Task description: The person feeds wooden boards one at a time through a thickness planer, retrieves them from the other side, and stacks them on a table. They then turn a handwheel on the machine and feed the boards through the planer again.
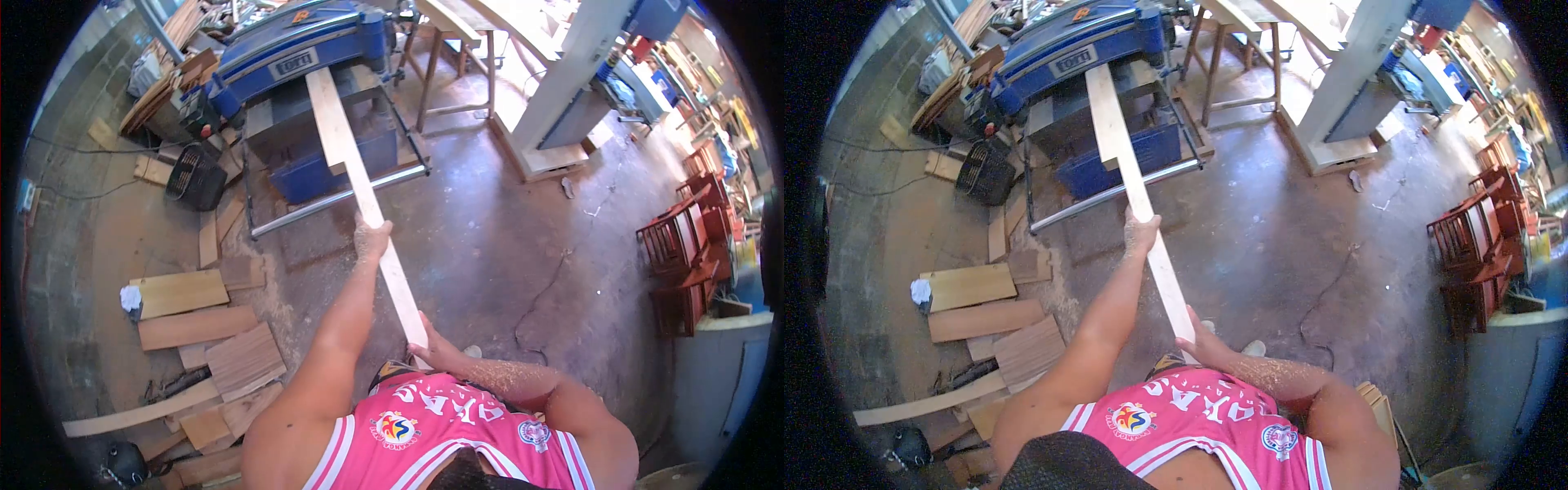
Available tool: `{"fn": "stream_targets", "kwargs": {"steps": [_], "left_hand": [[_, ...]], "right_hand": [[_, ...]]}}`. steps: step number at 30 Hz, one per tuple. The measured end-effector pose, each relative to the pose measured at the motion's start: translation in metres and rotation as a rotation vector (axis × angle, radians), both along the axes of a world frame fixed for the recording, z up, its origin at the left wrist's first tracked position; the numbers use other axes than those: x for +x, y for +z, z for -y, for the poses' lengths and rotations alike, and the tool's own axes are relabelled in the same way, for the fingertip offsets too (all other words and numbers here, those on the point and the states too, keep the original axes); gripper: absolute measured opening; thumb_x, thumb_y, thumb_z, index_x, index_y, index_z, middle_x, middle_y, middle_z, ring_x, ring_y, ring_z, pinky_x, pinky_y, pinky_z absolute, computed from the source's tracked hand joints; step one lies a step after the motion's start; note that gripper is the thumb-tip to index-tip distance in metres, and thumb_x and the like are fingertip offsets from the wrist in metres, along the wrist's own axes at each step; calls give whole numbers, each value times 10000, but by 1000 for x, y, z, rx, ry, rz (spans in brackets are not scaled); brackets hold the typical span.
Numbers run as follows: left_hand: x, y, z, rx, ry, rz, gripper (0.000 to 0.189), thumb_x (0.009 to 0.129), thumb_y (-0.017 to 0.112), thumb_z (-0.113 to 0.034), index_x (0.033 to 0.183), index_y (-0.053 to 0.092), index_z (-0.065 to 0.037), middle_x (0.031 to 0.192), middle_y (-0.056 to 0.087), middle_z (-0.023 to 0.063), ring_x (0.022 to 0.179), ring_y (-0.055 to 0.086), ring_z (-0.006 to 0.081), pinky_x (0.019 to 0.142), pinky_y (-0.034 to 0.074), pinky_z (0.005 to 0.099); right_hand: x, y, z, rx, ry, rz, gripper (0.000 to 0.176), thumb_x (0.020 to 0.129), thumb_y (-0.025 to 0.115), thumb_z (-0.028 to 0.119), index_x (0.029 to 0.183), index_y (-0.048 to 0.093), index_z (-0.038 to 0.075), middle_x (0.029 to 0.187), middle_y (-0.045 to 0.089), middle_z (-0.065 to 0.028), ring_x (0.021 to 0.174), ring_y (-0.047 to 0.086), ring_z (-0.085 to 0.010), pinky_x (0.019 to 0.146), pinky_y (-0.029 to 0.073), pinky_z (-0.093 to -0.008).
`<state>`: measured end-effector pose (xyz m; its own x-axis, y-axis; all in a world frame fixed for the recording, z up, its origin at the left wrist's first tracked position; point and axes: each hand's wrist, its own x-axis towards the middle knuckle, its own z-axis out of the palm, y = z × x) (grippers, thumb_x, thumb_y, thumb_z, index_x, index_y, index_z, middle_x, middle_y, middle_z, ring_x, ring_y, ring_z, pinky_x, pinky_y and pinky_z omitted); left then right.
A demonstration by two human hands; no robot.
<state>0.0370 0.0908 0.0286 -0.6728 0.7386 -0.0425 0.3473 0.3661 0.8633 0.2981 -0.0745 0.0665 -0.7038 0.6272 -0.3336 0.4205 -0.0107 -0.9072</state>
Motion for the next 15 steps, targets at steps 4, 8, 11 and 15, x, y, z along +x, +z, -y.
{"fn": "stream_targets", "kwargs": {"steps": [4,8,11,15], "left_hand": [[-5,2,-8,-53,25,-48,878,672,698,-297,1382,321,57,1068,615,328,1012,616,438,902,488,459],[-12,17,-20,-200,32,-91,863,687,692,-297,1394,321,29,1100,604,321,1039,602,439,921,477,466],[-5,41,-19,-203,30,-160,832,718,675,-308,1419,319,-37,1225,551,288,1100,570,433,955,458,454],[-9,29,-28,-240,-15,-455,772,793,636,-314,1463,298,-135,1477,330,205,1314,393,383,1029,379,530]], "right_hand": [[-3,-20,-16,69,99,-66,872,949,567,337,1503,-37,40,1468,282,-320,1339,375,-388,1088,322,-395],[-9,9,-64,-104,248,84,828,963,527,390,1514,8,54,1359,436,-321,1263,468,-378,1044,371,-400],[5,16,-100,-199,320,153,801,967,510,420,1518,57,56,1246,547,-276,1152,548,-328,993,413,-384],[50,-17,-147,-258,241,-2,789,957,501,487,1514,140,61,1060,624,-153,885,603,-209,813,495,-339]]}}
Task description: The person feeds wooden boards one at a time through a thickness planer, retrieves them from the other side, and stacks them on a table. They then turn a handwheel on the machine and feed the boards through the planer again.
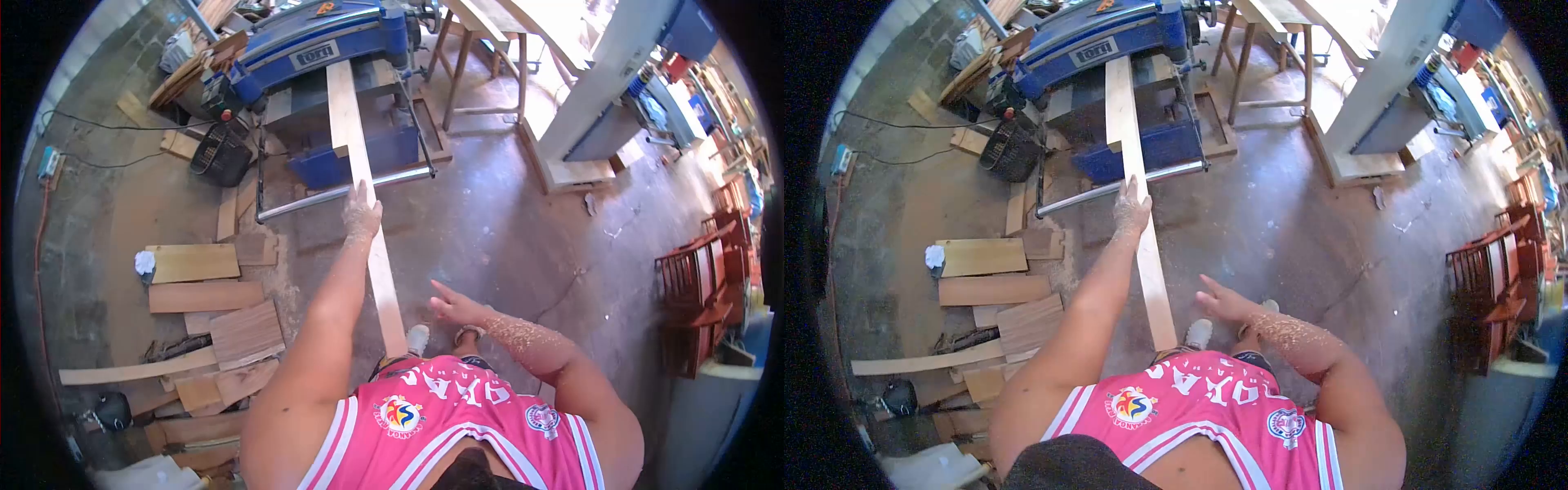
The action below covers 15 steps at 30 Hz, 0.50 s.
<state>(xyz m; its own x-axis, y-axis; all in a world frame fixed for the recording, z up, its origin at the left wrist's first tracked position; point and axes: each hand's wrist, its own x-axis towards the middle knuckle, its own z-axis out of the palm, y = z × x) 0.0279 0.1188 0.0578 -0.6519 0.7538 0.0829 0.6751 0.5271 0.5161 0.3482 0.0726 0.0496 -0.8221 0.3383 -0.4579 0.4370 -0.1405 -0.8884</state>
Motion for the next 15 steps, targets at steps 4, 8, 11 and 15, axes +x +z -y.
{"fn": "stream_targets", "kwargs": {"steps": [4,8,11,15], "left_hand": [[-5,-29,-31,-272,64,-236,689,870,488,-216,1493,232,-68,1537,212,192,1427,146,421,1089,217,619],[14,-8,-44,-360,187,-176,850,877,567,-386,1519,106,-73,1584,54,151,1461,24,349,1103,145,628],[17,4,-48,-365,204,-221,829,886,584,-390,1515,131,-96,1572,117,166,1448,119,358,1100,217,592],[9,-4,-57,-368,235,-315,777,902,579,-350,1510,160,-108,1544,204,196,1414,240,365,1081,297,566]], "right_hand": [[71,-17,-72,-32,-76,148,758,956,494,503,1501,209,60,1041,621,-136,793,607,-156,704,512,-304],[122,-21,-130,-32,-168,165,755,951,501,510,1494,235,58,1028,619,-133,775,596,-143,668,506,-296],[151,-25,-171,-23,-251,180,768,943,518,511,1485,247,39,993,615,-126,759,590,-136,646,504,-294],[168,-20,-237,8,-313,190,775,931,545,503,1461,280,5,986,631,-145,781,608,-159,651,507,-308]]}}
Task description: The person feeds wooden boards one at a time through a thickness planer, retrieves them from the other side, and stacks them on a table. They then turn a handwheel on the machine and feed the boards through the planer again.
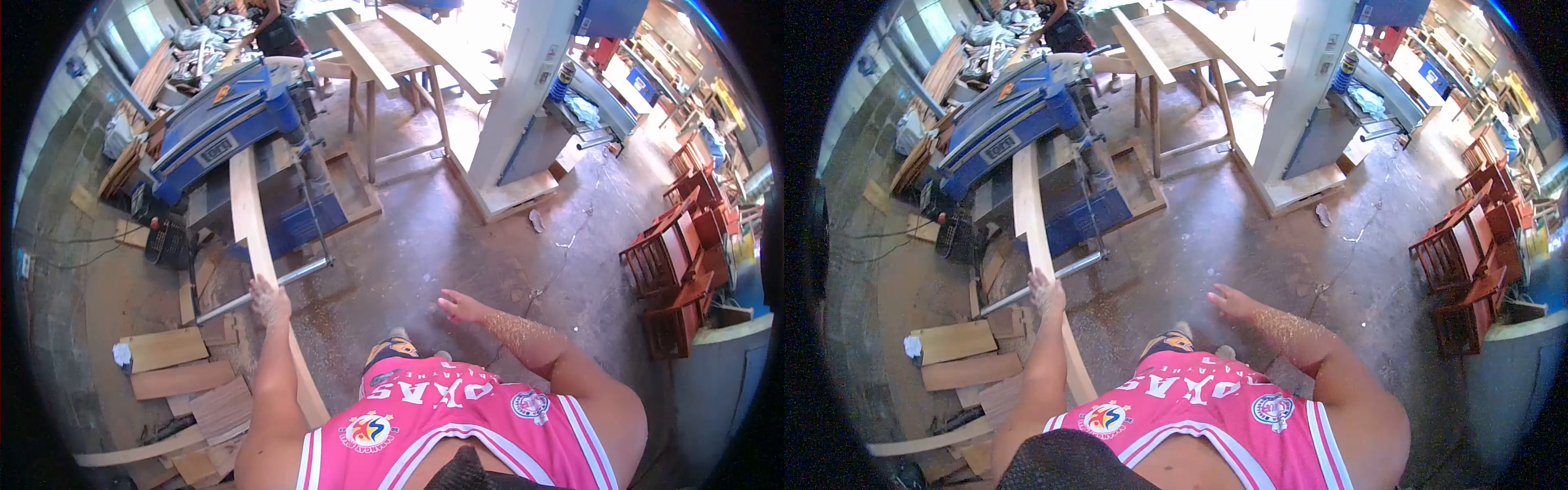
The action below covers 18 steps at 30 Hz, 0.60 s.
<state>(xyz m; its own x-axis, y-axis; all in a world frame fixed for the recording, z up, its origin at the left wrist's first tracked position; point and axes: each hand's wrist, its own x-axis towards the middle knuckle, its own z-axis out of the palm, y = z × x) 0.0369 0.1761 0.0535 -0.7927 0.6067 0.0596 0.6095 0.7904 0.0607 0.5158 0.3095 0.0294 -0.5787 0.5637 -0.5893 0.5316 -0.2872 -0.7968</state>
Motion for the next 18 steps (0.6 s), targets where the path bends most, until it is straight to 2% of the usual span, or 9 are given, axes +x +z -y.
{"fn": "stream_targets", "kwargs": {"steps": [2,4,6,8,10,12,14,16,18], "left_hand": [[-1,6,-3,-9,-9,17,754,913,564,-346,1506,167,-103,1538,218,199,1406,254,374,1081,303,560],[-8,-2,-4,-3,-31,-11,752,915,560,-354,1504,171,-96,1536,220,201,1402,259,378,1084,306,550],[-7,4,-12,-15,-28,-10,756,913,565,-360,1499,176,-82,1529,221,216,1396,264,391,1095,304,527],[-5,15,-17,-4,-43,23,777,900,594,-340,1496,177,-70,1518,215,246,1389,261,411,1110,291,511],[-11,10,-18,45,-90,26,805,878,633,-300,1494,176,-56,1507,210,275,1383,256,431,1119,278,509],[-17,12,-24,39,-110,7,834,855,663,-275,1489,176,-39,1498,217,286,1376,259,443,1120,276,512],[-17,16,-25,12,-110,-12,848,845,673,-271,1486,175,-29,1494,225,287,1374,264,444,1118,279,513],[-19,18,-33,8,-127,-8,866,837,679,-277,1484,167,-16,1491,236,281,1375,268,438,1113,289,513],[-16,31,-45,-66,-88,-10,869,835,680,-278,1483,165,-13,1490,238,277,1376,267,434,1107,298,510]], "right_hand": [[-3,-2,-40,35,-15,37,771,927,554,500,1448,300,-9,989,642,-157,792,617,-186,662,511,-331],[-7,-20,-93,338,24,62,772,903,591,499,1409,356,-34,1007,656,-196,860,635,-267,736,516,-386],[-16,-32,-164,511,80,153,711,892,628,461,1380,416,-12,1005,626,-130,825,598,-188,691,515,-332],[-32,-24,-245,586,17,225,668,877,662,424,1336,460,-18,957,636,-120,818,599,-183,684,510,-335],[-51,-19,-329,766,-303,14,651,861,689,402,1316,479,-13,955,641,-105,834,596,-169,655,508,-331],[-63,7,-421,579,-578,120,689,859,663,476,1332,473,11,1057,623,-126,882,587,-187,688,510,-319],[-70,41,-489,409,-947,-36,751,861,607,569,1347,454,17,1177,574,-144,901,579,-214,723,518,-329],[-66,37,-564,362,-1262,27,824,855,537,660,1340,442,0,1249,525,-165,913,574,-247,732,529,-339],[-64,54,-600,141,-1407,-147,754,861,601,587,1295,464,-14,1203,539,-163,925,577,-251,725,546,-345]]}}
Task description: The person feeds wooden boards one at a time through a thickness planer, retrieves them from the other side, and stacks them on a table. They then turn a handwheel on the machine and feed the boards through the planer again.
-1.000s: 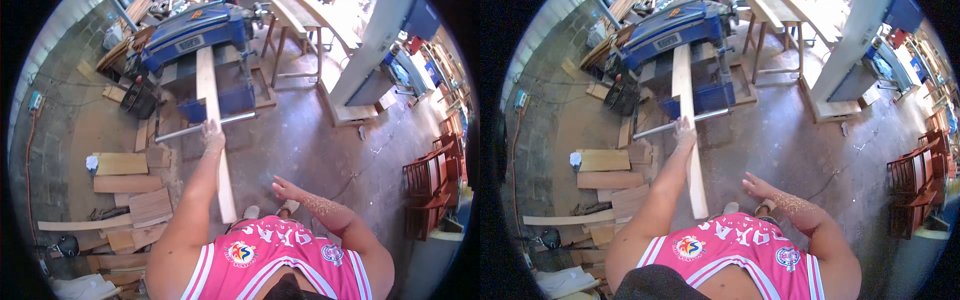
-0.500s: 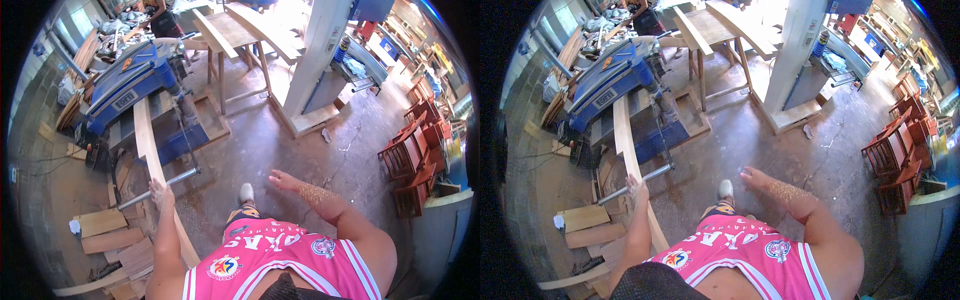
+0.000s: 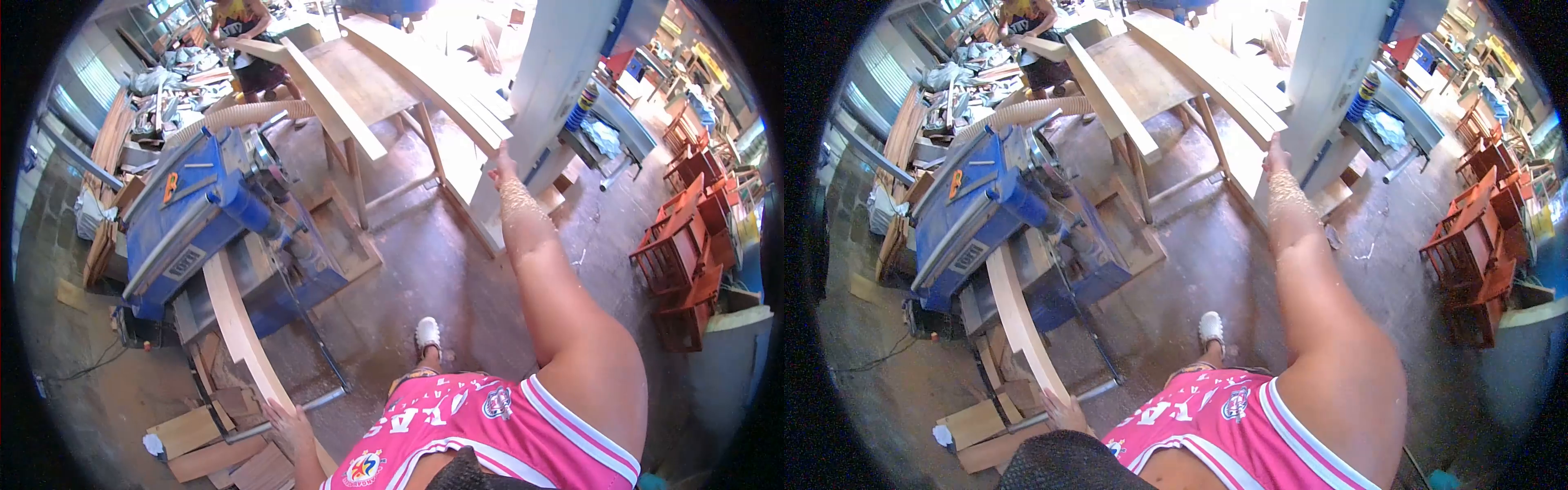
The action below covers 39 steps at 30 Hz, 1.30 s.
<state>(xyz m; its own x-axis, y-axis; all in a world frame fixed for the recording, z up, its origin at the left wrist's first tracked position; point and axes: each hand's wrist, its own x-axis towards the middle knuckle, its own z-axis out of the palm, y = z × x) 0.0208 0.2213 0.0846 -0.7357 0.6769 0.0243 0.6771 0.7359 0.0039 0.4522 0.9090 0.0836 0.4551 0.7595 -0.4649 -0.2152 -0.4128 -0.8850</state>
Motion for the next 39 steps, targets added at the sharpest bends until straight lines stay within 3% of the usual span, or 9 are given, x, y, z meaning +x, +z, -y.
{"fn": "stream_targets", "kwargs": {"steps": [8,14,17,20,25,27,33,35,39], "left_hand": [[-10,10,-34,-167,65,39,854,842,668,-310,1482,181,-24,1520,198,257,1409,206,415,1120,247,524],[35,54,-281,498,-650,355,651,822,649,-163,1401,379,-39,1499,273,241,1409,226,396,1148,188,478],[110,57,-405,623,-861,743,604,916,579,-292,1410,366,-17,1486,295,250,1388,280,397,1135,235,447],[187,27,-513,682,-762,1372,682,947,533,-399,1445,300,5,1510,272,216,1397,286,301,1112,292,418],[276,1,-614,503,-263,1941,680,973,422,-503,1405,349,18,1392,434,211,1283,432,299,1071,346,426],[298,-8,-619,581,-55,2260,728,942,388,-623,1396,358,-55,1195,560,184,1084,555,333,957,457,465],[354,3,-477,573,37,2482,964,795,339,-832,1338,405,-39,1124,574,207,965,608,316,840,524,456],[370,5,-438,658,-49,2620,932,737,351,-878,1121,565,-56,997,617,163,915,623,284,814,537,432],[386,30,-347,659,-171,2872,880,694,420,-881,964,597,-62,877,609,107,833,614,261,786,540,388]], "right_hand": [[0,-10,-14,141,130,-379,372,887,678,296,1089,568,5,1000,572,-122,791,605,-194,669,590,-317],[35,0,151,153,312,-562,316,964,542,228,1110,495,-48,890,591,-115,758,615,-223,651,545,-317],[77,19,273,87,377,-533,366,963,530,255,1176,486,-39,927,599,-92,847,615,-201,764,536,-335],[122,43,396,-44,248,-417,436,956,554,312,1224,486,-25,1023,611,-98,890,625,-181,798,536,-325],[186,66,601,-79,253,34,619,771,771,309,1230,474,20,1064,603,-83,947,608,-210,831,503,-345],[204,65,672,-133,314,255,623,742,791,243,1227,465,26,1098,589,-95,991,592,-228,865,484,-365],[208,45,821,-19,106,1099,698,661,772,37,1276,442,17,1213,492,-222,1156,483,-391,984,403,-459],[218,59,845,-68,139,1000,687,653,773,36,1268,468,27,1179,511,-212,1135,499,-387,973,413,-458],[250,68,894,-329,322,730,565,620,776,45,1147,573,47,1041,560,-168,1027,550,-361,899,452,-438]]}}
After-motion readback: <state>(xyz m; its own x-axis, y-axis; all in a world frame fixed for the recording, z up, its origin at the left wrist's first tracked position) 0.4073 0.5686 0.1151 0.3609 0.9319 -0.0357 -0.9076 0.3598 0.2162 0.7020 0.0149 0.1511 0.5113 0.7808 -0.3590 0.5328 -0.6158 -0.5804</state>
